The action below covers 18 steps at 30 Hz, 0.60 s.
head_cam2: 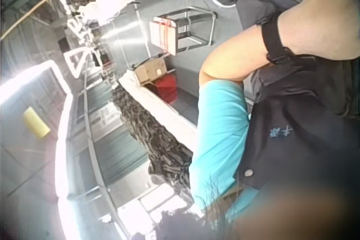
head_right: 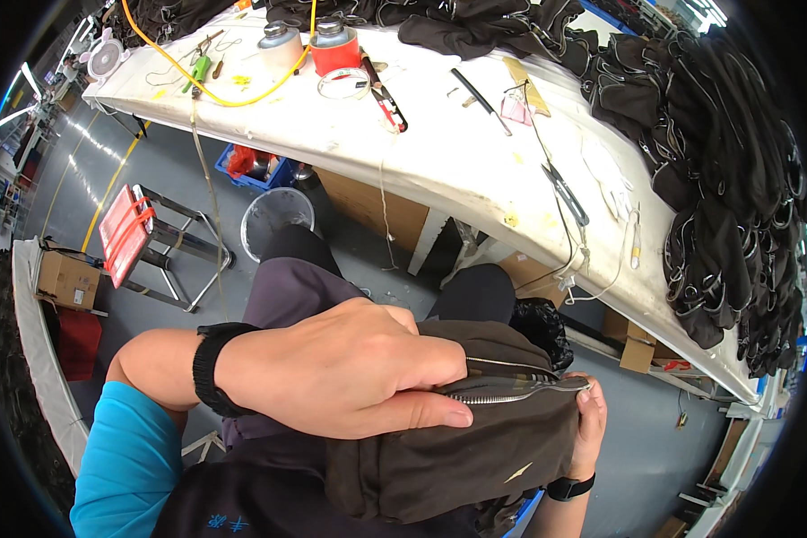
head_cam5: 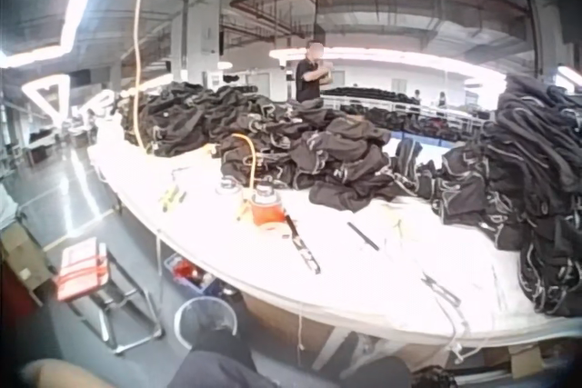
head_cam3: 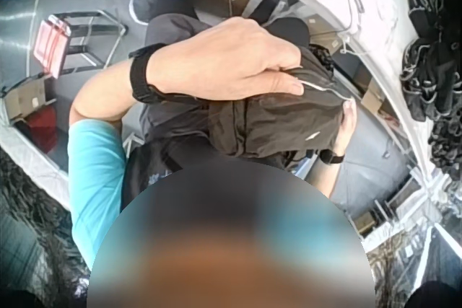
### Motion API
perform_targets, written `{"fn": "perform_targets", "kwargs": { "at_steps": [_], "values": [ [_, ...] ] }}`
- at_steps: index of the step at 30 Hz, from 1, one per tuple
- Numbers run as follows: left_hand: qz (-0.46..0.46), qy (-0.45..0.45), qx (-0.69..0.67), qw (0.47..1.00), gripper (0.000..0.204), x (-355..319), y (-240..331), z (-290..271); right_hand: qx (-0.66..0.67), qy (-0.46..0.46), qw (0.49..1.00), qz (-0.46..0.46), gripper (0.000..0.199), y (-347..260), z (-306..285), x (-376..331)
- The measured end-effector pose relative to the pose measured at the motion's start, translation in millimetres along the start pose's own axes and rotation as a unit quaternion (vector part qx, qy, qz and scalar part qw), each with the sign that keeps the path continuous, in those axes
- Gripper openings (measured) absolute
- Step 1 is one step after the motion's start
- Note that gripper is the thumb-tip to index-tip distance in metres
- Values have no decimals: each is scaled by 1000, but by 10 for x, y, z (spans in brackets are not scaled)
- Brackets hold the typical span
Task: Inspecting and manipulating the zipper and lining of a brown bag in a workshop environment.
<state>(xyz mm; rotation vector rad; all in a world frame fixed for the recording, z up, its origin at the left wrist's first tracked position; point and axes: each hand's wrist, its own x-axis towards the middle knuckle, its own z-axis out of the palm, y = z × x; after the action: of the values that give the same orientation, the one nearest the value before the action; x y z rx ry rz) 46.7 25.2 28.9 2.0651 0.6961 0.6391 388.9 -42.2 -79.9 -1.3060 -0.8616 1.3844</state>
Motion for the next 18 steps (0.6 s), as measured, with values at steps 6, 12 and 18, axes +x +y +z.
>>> {"fn": "perform_targets", "kwargs": {
  "at_steps": [6,12,18],
  "values": [
    [7,9,-19,1000,34,35,-26,28,7,19,1000,-11,24,-8,1,-51],
    [-263,-36,-316,911,35,-5,-553,-86,53,11,998,26,38,-278,199,-188],
    [-345,11,-428,835,32,-99,-774,21,153,63,961,220,36,-436,345,-251]
  ]
}}
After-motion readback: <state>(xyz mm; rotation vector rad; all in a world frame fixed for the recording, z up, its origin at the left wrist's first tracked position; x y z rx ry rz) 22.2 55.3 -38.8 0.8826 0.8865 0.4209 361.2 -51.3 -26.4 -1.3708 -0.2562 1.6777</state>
